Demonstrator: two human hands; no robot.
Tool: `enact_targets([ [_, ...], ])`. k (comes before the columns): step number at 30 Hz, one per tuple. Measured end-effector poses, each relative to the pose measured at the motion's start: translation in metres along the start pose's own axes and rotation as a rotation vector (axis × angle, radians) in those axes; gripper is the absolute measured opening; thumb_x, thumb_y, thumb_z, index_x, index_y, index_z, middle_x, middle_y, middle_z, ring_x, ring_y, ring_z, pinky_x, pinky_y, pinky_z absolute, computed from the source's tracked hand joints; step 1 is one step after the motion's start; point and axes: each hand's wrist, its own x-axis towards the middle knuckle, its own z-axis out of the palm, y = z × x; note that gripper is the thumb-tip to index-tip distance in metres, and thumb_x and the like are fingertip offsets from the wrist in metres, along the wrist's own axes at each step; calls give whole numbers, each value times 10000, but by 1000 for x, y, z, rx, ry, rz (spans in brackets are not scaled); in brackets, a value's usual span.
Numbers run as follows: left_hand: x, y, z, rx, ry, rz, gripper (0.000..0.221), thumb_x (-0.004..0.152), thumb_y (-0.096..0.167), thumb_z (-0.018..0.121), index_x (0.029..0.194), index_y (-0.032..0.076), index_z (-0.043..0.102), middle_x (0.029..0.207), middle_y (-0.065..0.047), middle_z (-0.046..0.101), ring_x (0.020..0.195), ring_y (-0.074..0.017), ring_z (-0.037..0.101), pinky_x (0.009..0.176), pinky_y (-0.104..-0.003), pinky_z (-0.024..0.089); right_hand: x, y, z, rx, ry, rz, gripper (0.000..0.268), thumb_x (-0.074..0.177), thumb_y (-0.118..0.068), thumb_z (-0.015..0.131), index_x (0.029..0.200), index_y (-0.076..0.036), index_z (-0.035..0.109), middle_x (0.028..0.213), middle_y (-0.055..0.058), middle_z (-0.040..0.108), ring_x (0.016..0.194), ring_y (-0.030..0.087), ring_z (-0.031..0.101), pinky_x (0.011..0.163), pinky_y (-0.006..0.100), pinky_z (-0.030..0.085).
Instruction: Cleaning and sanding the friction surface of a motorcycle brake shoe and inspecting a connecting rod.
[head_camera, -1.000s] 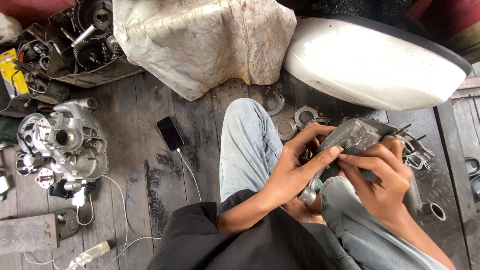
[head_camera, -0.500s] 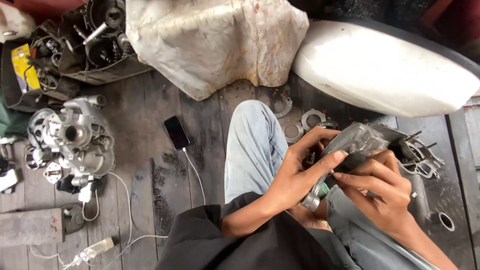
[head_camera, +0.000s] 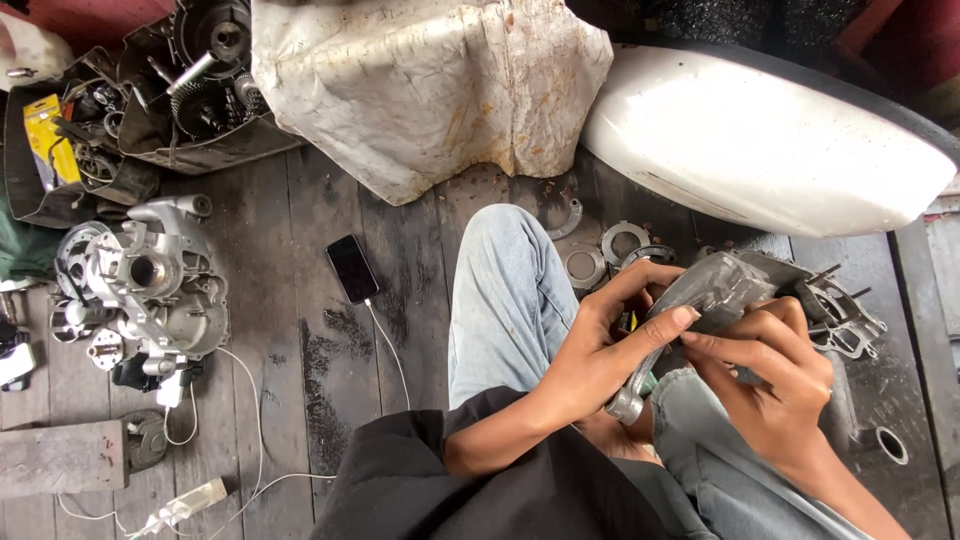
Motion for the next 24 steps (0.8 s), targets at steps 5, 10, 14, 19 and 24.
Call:
enact_targets([
  [5, 1, -4, 1, 5, 14, 8, 248, 1047, 305, 610, 1248, 162, 626, 1043, 99, 592, 814, -48, 434, 790, -208, 376, 1, 0, -1, 43, -36, -14, 123, 890, -9, 772, 994, -69, 746, 839, 69, 641, 782, 244, 504, 760, 346, 407],
  [10, 1, -4, 0, 7, 20, -7, 271, 1044, 313, 612, 1269, 162, 626, 1064, 96, 609, 816, -43, 450, 778, -206, 375, 4, 0, 0, 60, -70, -47, 130, 884, -28, 765, 1003, -76, 742, 855, 63, 653, 795, 248, 515, 761, 345, 429],
  [14, 1, -3, -1, 12, 19, -10, 267, 1042, 321, 608, 1259, 167, 625, 1064, 98, 607, 820, -44, 449, 788, -206, 383, 6, -1, 1, 55, -69, -42, 134, 882, -14, 771, 999, -75, 744, 849, 57, 648, 790, 242, 501, 741, 335, 425],
  [19, 1, -3, -1, 18, 25, -6, 267, 1039, 308, 612, 1257, 155, 626, 1075, 91, 611, 814, -48, 446, 779, -208, 385, 10, -5, -1, 61, -79, -37, 121, 890, -15, 757, 999, -68, 745, 851, 61, 643, 795, 245, 506, 750, 338, 425],
  [24, -2, 0, 2, -6, 38, -7, 272, 1051, 349, 597, 1258, 176, 624, 1061, 96, 594, 843, -59, 456, 804, -210, 386, 0, 2, -2, 80, -95, -90, 121, 891, 20, 761, 968, -67, 726, 849, 91, 667, 747, 248, 528, 769, 371, 409],
])
